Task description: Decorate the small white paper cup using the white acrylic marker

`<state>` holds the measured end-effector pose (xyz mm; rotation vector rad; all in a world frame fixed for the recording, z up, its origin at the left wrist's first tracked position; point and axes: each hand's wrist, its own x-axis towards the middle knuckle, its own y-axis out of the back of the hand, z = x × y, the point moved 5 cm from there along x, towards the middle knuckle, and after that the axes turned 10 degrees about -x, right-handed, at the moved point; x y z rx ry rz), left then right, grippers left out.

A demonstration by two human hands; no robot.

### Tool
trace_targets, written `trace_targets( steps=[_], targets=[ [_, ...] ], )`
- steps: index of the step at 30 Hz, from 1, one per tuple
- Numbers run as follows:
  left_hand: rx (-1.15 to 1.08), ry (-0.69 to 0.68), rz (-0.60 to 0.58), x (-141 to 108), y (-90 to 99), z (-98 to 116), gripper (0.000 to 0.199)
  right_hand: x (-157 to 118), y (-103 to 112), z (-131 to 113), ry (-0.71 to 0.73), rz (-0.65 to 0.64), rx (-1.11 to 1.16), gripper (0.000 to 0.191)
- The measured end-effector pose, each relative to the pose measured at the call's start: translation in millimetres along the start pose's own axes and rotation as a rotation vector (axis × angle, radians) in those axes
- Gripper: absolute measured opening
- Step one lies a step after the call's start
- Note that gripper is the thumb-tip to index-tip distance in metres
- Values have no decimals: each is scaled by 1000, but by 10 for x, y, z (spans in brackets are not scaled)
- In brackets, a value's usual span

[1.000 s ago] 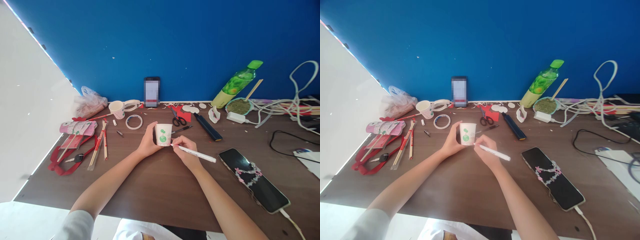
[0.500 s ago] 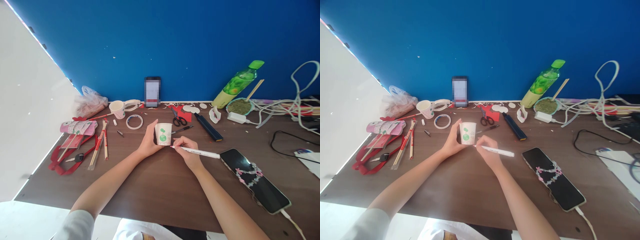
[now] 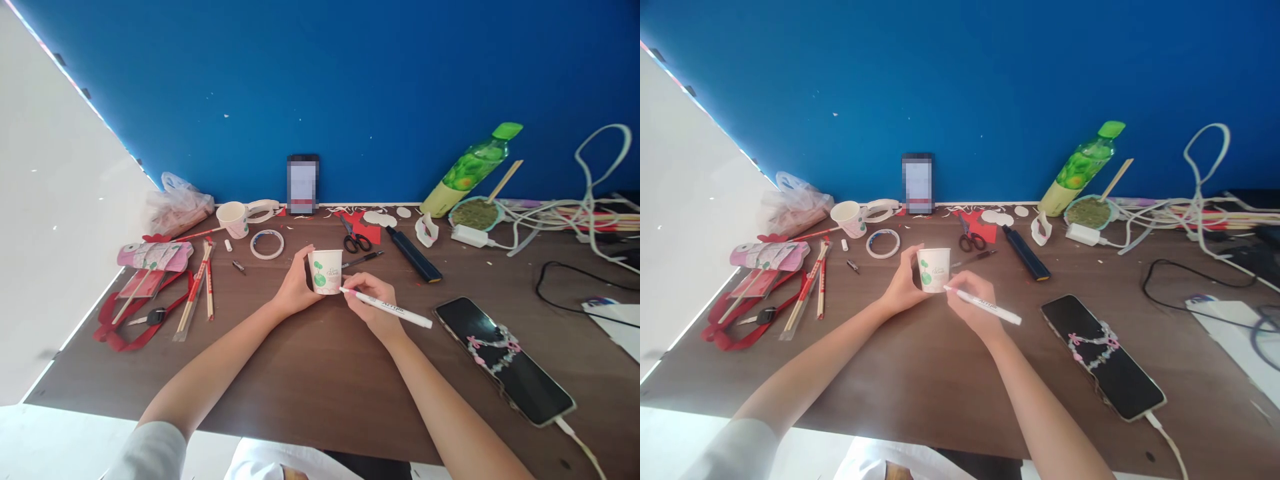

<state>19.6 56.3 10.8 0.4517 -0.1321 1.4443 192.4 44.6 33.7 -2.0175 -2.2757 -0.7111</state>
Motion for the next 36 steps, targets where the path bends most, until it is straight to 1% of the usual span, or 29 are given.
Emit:
trace_targets(
  steps=[2,5,20,27,32,36],
  targets=[
    [-4,17,-2,-1,1,-2,99,-4,-16,-6,30,-24,36,7],
    [-4,26,-3,0,3,-4,100,-7,-25,0,38,-37,68,9],
    [4,4,3,4,-1,-12,97,-4,-22,36,7,-18,13,12],
    [6,23,-4,7,3,9,97,-5,-8,44,-24,6,-29,11],
    [3,30,-5,3,5,16,98,13,1,-1,-32,26,-12,13],
    [-10,37,-4,0,4,7,99,20,-3,11,-25,21,14,13]
  ],
)
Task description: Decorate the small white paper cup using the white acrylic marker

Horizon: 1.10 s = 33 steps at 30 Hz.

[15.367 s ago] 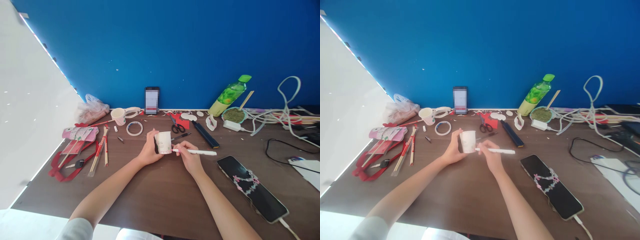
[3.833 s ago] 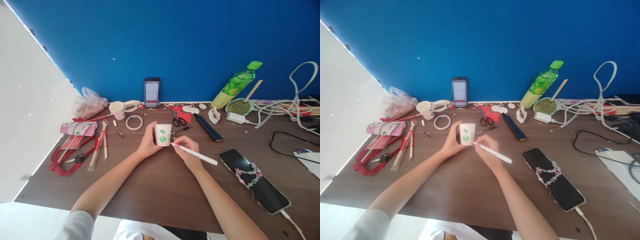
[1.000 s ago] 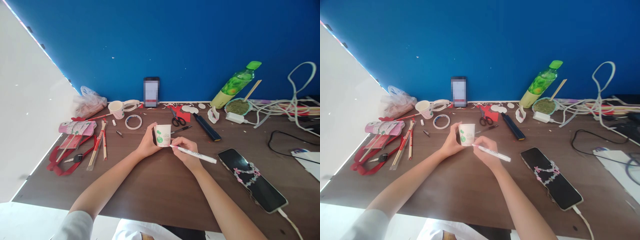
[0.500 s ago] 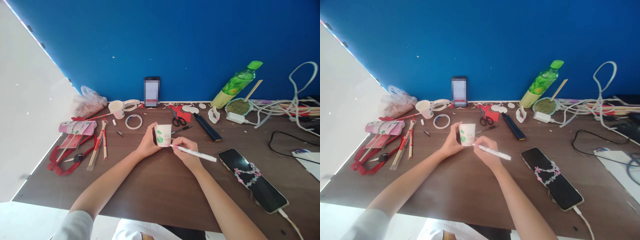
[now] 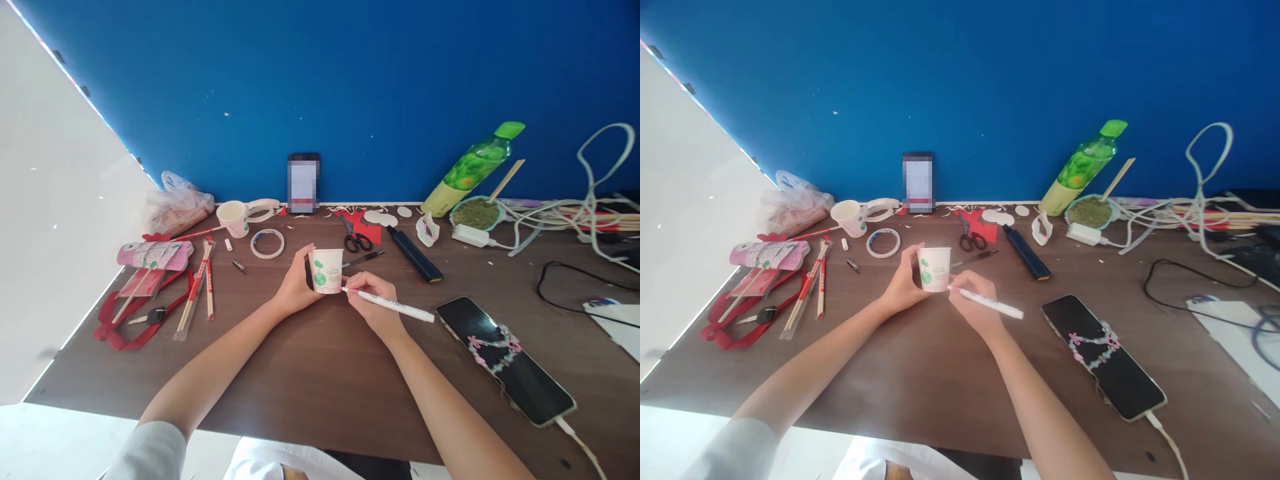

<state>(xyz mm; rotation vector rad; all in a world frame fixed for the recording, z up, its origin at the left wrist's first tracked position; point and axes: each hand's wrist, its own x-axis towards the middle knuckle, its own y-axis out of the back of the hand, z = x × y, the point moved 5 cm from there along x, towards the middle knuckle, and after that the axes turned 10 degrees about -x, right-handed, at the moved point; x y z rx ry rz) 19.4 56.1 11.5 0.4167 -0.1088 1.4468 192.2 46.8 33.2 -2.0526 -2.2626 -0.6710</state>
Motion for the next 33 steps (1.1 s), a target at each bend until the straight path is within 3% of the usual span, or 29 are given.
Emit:
trace_targets(
  steps=[21,28,33],
  targets=[
    [29,-5,-15,4,-2,-19,99,30,23,28,72,-75,-37,15],
    [156,-115,34,20,34,91,93,53,43,188,-9,-47,270,14],
    [172,-116,-8,13,23,132,100,14,-29,103,35,-102,337,14]
  ],
)
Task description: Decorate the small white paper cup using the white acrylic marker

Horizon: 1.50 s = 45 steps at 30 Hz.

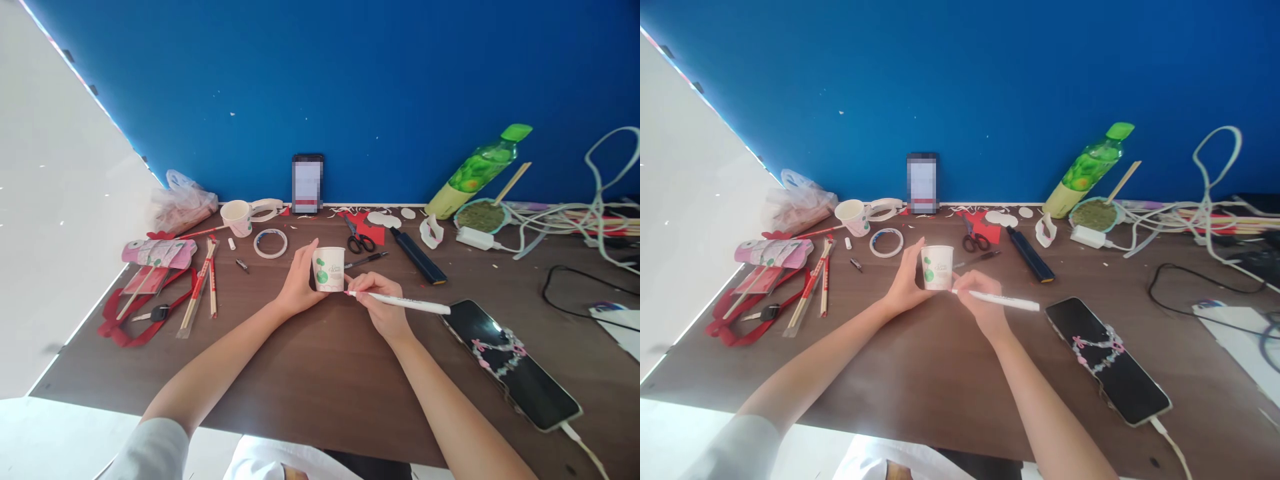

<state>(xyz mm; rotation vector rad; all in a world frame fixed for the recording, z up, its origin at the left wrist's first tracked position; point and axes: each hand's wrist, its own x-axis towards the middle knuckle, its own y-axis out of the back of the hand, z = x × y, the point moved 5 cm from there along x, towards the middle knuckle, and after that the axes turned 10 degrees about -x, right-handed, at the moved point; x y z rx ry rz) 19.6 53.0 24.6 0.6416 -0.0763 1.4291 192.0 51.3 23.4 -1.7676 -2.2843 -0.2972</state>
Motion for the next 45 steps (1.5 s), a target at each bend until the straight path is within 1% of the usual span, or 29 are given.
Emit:
trace_targets(
  steps=[3,8,13,17,25,33,39,45],
  targets=[
    [5,-11,12,0,2,-6,94,-15,-21,-108,50,-7,-29,14],
    [-37,-27,25,8,-6,-38,88,-31,-30,-235,126,9,-240,12],
    [-56,-20,17,10,-8,-56,85,-54,-57,-216,203,-1,-383,16],
    [-62,-38,17,10,-5,-56,85,-69,-60,-153,226,-18,-465,17],
    [-60,-50,24,12,-5,-55,85,-66,-60,-134,211,-6,-509,16],
    [-63,-45,21,19,-6,-44,86,-44,-32,-126,170,29,-488,15],
    [-69,-60,20,17,-3,-38,85,-40,-19,-95,171,14,-515,15],
    [-59,-39,10,19,-8,-49,87,-34,-30,-115,187,-10,-519,17]
  ],
)
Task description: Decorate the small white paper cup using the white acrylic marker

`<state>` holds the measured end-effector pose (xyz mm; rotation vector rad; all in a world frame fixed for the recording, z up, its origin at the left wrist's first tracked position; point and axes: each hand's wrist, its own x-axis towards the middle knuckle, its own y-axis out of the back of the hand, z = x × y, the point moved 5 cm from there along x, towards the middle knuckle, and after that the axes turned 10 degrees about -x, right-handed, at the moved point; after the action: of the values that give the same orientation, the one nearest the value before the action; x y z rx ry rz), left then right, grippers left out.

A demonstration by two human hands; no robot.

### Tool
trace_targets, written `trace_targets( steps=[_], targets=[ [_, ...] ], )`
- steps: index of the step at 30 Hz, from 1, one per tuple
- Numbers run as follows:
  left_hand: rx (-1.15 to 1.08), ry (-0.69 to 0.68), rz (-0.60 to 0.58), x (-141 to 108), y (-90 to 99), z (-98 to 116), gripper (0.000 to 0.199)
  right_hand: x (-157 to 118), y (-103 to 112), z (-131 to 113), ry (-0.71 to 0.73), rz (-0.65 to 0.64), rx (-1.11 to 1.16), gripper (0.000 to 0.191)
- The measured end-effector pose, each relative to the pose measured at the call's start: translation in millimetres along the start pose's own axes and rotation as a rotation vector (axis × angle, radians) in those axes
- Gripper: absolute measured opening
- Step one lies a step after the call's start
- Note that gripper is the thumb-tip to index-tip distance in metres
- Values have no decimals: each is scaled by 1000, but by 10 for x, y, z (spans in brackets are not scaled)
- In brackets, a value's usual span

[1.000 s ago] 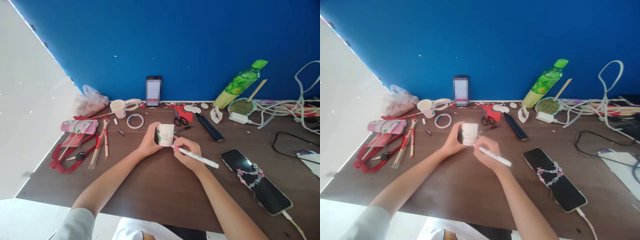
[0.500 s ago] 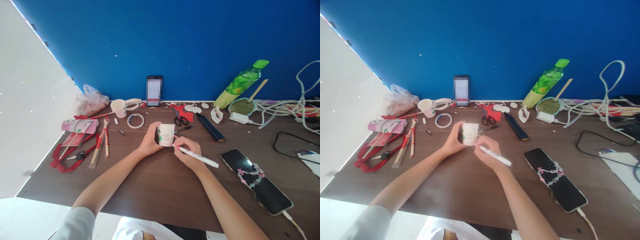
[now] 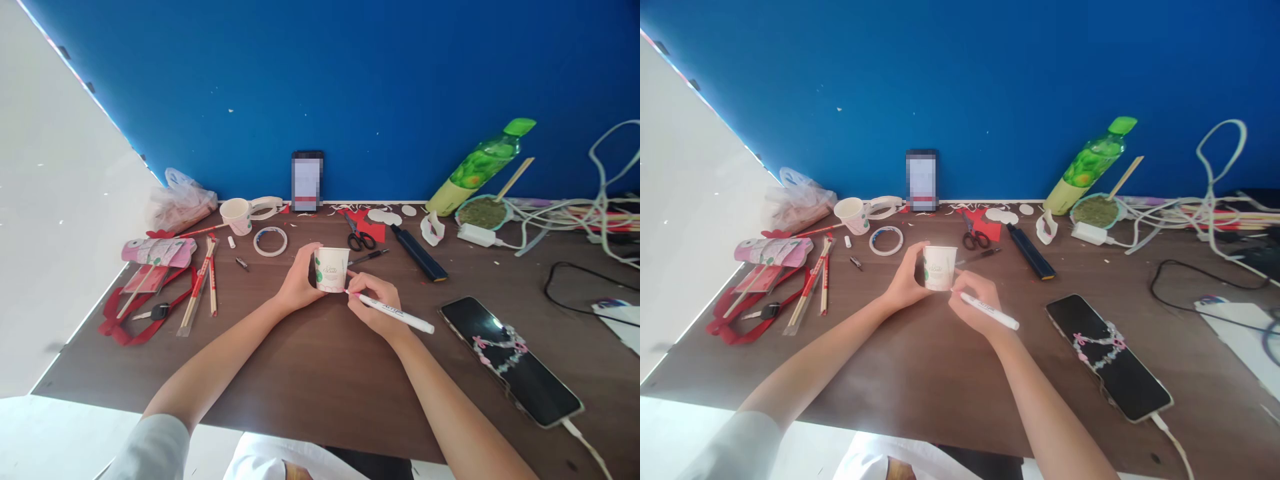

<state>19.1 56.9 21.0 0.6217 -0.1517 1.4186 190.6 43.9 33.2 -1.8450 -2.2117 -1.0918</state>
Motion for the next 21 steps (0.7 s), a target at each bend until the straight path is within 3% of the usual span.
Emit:
trace_targets(
  steps=[5,12,21],
  targets=[
    [19,-2,-3,-8,0,14,86,10,-5,-1,5,-58,52,16],
    [82,34,-18,-1,8,30,91,55,72,71,-113,83,264,13],
    [34,-6,-29,-13,-11,32,88,46,23,-22,-116,18,320,16]
  ],
)
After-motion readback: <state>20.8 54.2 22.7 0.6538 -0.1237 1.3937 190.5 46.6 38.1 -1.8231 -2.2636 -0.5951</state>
